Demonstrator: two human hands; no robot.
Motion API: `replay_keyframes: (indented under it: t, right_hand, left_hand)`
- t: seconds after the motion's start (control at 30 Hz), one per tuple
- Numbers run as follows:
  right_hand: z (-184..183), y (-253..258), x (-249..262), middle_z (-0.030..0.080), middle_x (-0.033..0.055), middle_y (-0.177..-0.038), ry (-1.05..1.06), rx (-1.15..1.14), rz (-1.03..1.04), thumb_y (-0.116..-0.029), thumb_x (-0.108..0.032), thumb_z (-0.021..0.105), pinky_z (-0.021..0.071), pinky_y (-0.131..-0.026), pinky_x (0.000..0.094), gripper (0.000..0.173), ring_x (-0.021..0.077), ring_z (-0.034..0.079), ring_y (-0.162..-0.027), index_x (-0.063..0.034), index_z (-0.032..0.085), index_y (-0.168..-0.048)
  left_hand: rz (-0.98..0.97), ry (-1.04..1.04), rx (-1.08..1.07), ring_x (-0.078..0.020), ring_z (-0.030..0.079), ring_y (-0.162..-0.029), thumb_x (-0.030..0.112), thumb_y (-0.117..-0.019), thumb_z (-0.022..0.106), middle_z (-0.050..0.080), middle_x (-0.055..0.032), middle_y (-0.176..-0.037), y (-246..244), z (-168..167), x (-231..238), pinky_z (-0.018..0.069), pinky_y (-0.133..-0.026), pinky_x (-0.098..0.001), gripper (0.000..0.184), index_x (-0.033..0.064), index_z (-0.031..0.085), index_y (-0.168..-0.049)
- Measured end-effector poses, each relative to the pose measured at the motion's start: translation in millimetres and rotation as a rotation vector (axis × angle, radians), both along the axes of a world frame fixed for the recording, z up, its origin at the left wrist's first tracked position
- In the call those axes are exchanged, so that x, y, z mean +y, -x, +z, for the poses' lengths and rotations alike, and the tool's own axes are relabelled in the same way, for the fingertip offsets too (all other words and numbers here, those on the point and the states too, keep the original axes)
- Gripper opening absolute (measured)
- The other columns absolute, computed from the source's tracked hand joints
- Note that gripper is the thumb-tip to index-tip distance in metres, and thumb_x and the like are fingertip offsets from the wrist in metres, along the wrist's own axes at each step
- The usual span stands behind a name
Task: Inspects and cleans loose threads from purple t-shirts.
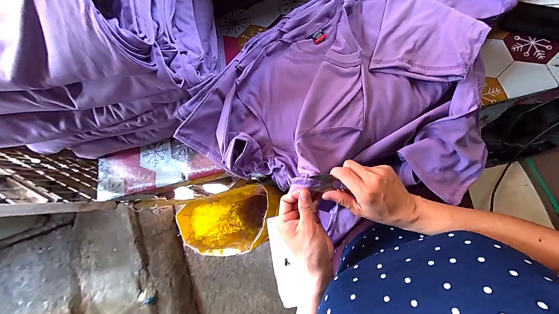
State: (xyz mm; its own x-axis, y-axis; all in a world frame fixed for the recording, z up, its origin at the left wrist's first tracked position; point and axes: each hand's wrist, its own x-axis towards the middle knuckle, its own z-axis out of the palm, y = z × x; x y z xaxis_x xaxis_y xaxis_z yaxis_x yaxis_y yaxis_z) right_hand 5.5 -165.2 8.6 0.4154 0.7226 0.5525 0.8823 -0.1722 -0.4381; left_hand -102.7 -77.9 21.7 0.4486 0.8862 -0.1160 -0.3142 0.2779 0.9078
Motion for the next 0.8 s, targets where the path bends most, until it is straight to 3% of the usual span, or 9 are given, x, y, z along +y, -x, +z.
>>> replay_keyframes:
  t: [0.37, 0.43, 0.53, 0.57, 0.63, 0.7, 0.77, 0.8]
  right_hand:
    - [0, -3, -2, 0.06, 0.0088, -0.067, -0.033, -0.13, -0.044, -0.1047, -0.031, 0.057, 0.0442, -0.044, 0.03, 0.037, 0.0197, 0.058, -0.052, -0.0005, 0.071, -0.088]
    - [-4, -4, -1, 0.06, 0.0084, -0.065, -0.062, -0.017, -0.034, -0.1038, -0.035, 0.057, 0.0432, -0.043, 0.0302, 0.041, 0.0185, 0.058, -0.051, -0.0003, 0.07, -0.086]
    - [-13, -8, 4, 0.067, 0.0112, -0.077, -0.031, 0.281, 0.054, -0.0923, -0.043, 0.072, 0.0498, -0.05, 0.0351, 0.045, 0.0202, 0.064, -0.06, 0.0012, 0.072, -0.1]
    - [-14, -8, 6, 0.07, 0.0119, -0.082, -0.015, 0.385, 0.094, -0.0899, -0.035, 0.075, 0.0536, -0.056, 0.0372, 0.037, 0.0209, 0.067, -0.066, 0.0009, 0.073, -0.1]
    - [-14, -7, 8, 0.072, 0.0119, -0.083, 0.002, 0.533, 0.132, -0.0879, -0.017, 0.071, 0.0555, -0.065, 0.0373, 0.019, 0.02, 0.068, -0.072, 0.0008, 0.074, -0.096]
    - [-11, -8, 8, 0.072, 0.0104, -0.081, 0.013, 0.594, 0.134, -0.0896, -0.013, 0.067, 0.0546, -0.067, 0.0342, 0.015, 0.017, 0.067, -0.072, -0.0001, 0.074, -0.094]
    - [-11, -10, 5, 0.071, 0.0085, -0.08, 0.012, 0.65, 0.137, -0.09, -0.013, 0.065, 0.0523, -0.067, 0.0296, 0.015, 0.0128, 0.064, -0.071, -0.001, 0.074, -0.095]
    - [-11, -10, 4, 0.07, 0.0075, -0.079, 0.008, 0.669, 0.136, -0.0901, -0.013, 0.064, 0.0514, -0.066, 0.0272, 0.016, 0.0105, 0.063, -0.07, -0.0012, 0.074, -0.094]
  left_hand:
    - [-0.032, -0.054, 0.023, -0.0101, 0.072, -0.075, -0.007, -0.1001, 0.047, 0.072, -0.0019, -0.08, -4, -4, -4, 0.0623, -0.077, -0.028, 0.02, 0.0034, 0.061, -0.091]
    - [-0.044, -0.04, 0.027, -0.0106, 0.072, -0.075, -0.006, -0.1013, 0.046, 0.072, -0.0019, -0.081, -4, -3, -3, 0.0625, -0.077, -0.0283, 0.02, 0.0034, 0.061, -0.092]
    - [-0.08, -0.041, 0.035, -0.0112, 0.072, -0.076, -0.003, -0.1033, 0.045, 0.072, -0.0028, -0.082, -2, -2, -1, 0.0624, -0.075, -0.0291, 0.02, 0.0035, 0.06, -0.093]
    - [-0.097, -0.061, 0.059, -0.0129, 0.073, -0.077, -0.003, -0.1033, 0.045, 0.072, -0.0035, -0.083, 1, -1, 3, 0.0631, -0.076, -0.0315, 0.019, 0.0035, 0.06, -0.093]
    - [-0.109, -0.129, 0.165, -0.0172, 0.075, -0.082, 0.001, -0.1043, 0.043, 0.075, -0.0047, -0.088, 18, 1, 21, 0.0644, -0.078, -0.0363, 0.016, 0.005, 0.057, -0.098]
    - [0.054, -0.174, 0.28, -0.0166, 0.076, -0.085, 0.007, -0.1076, 0.034, 0.077, -0.0021, -0.093, 47, 2, 52, 0.0637, -0.078, -0.034, 0.017, 0.0064, 0.051, -0.106]
    - [0.37, -0.055, 0.301, -0.0123, 0.074, -0.082, 0.019, -0.1134, 0.022, 0.074, 0.002, -0.092, 76, -5, 89, 0.0617, -0.075, -0.0282, 0.027, 0.0082, 0.047, -0.111]
    - [0.501, 0.041, 0.283, -0.0106, 0.074, -0.077, 0.029, -0.1146, 0.018, 0.074, 0.0033, -0.085, 86, -9, 101, 0.0606, -0.07, -0.0259, 0.039, 0.0126, 0.05, -0.1]
